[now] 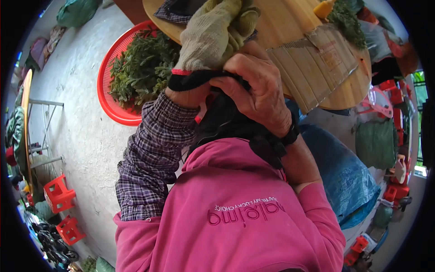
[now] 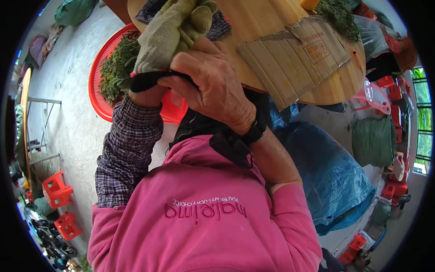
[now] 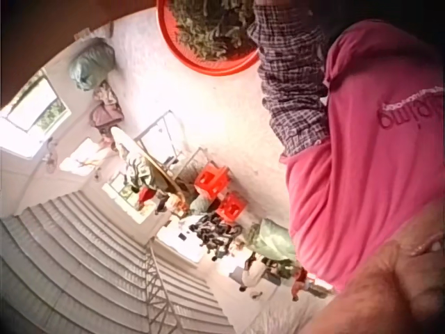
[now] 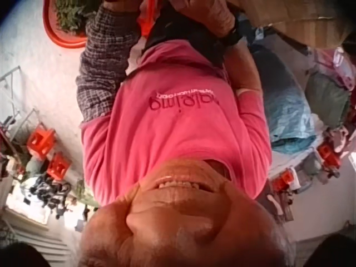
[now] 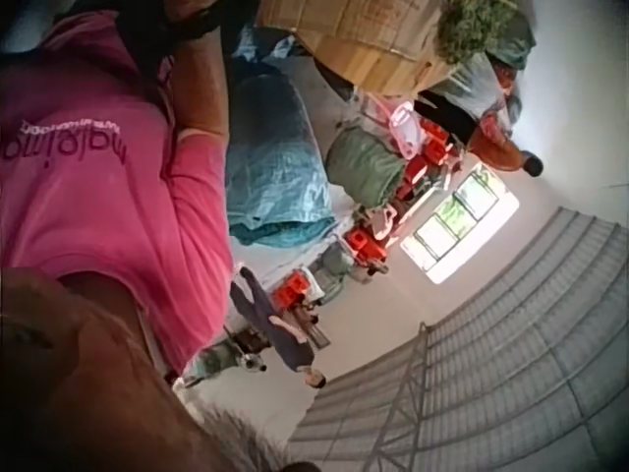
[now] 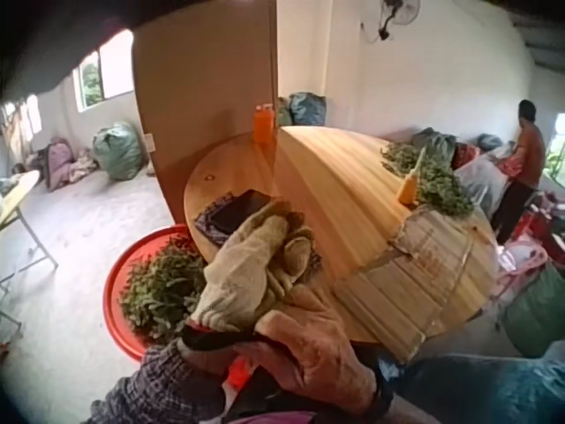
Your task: Applying glue to small cedar-like branches and sticking them onto a circular cardboard base.
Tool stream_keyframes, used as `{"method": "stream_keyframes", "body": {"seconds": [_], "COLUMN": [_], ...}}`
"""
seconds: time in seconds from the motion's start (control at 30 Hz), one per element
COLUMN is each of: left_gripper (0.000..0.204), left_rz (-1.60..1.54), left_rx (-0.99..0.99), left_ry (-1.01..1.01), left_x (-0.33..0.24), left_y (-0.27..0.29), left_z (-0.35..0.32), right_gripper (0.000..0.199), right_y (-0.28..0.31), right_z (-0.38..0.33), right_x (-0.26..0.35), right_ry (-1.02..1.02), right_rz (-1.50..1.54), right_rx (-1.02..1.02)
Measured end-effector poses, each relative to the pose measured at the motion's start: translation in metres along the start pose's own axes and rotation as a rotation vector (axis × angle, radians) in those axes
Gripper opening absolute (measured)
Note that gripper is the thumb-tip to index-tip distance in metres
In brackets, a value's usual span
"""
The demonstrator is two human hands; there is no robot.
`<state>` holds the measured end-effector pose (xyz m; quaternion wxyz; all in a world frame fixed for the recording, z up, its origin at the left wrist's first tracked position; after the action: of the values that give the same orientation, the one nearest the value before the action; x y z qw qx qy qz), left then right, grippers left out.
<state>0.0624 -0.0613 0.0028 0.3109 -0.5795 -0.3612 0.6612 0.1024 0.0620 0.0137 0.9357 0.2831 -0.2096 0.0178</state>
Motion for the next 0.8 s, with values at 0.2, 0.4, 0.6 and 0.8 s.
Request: {"method": "stream_keyframes", "body": {"seconds": [0.2,0.4,0.6,0.8], "left_gripper": [0.035,0.041,0.048,0.056], "left_rz": [0.431,0.307,0.182,0.054], "left_rx": [-0.178,-0.126,-0.088,-0.042], "left_ry": [-0.023,0.032,0.05,0.083], "left_x": [-0.006,-0.005,0.0,-0.01], "left_y": [-0.022,-0.021,-0.019,-0.007], "left_z": [-0.011,-0.039,-0.043,-0.047], "right_gripper": [0.02,0.02,0.021,0.028], "right_y": [0.005,0.005,0.012,0.011], "right_z": [-0.002,-0.011,-0.016,-0.018], "right_x": [-0.009,-0.039,-0.03,-0.027], "right_ry": [-0.043,-0.016,0.026,-0.05], "right_rz": [0.02,-0.052,-0.016,0.131], "right_rx": [-0.088,-0.061,-0.001,-0.078]}}
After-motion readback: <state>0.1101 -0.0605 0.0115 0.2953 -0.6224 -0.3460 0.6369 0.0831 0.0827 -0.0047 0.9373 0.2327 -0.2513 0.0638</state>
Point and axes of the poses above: each hand's wrist, its own z-axis towards the middle knuckle, its own y-axis out of the back of the hand, x = y × z, the point moved 2 cm from there along z, towards the middle knuckle, and after that the axes turned 1 degree about y, right-handed, at the moved point
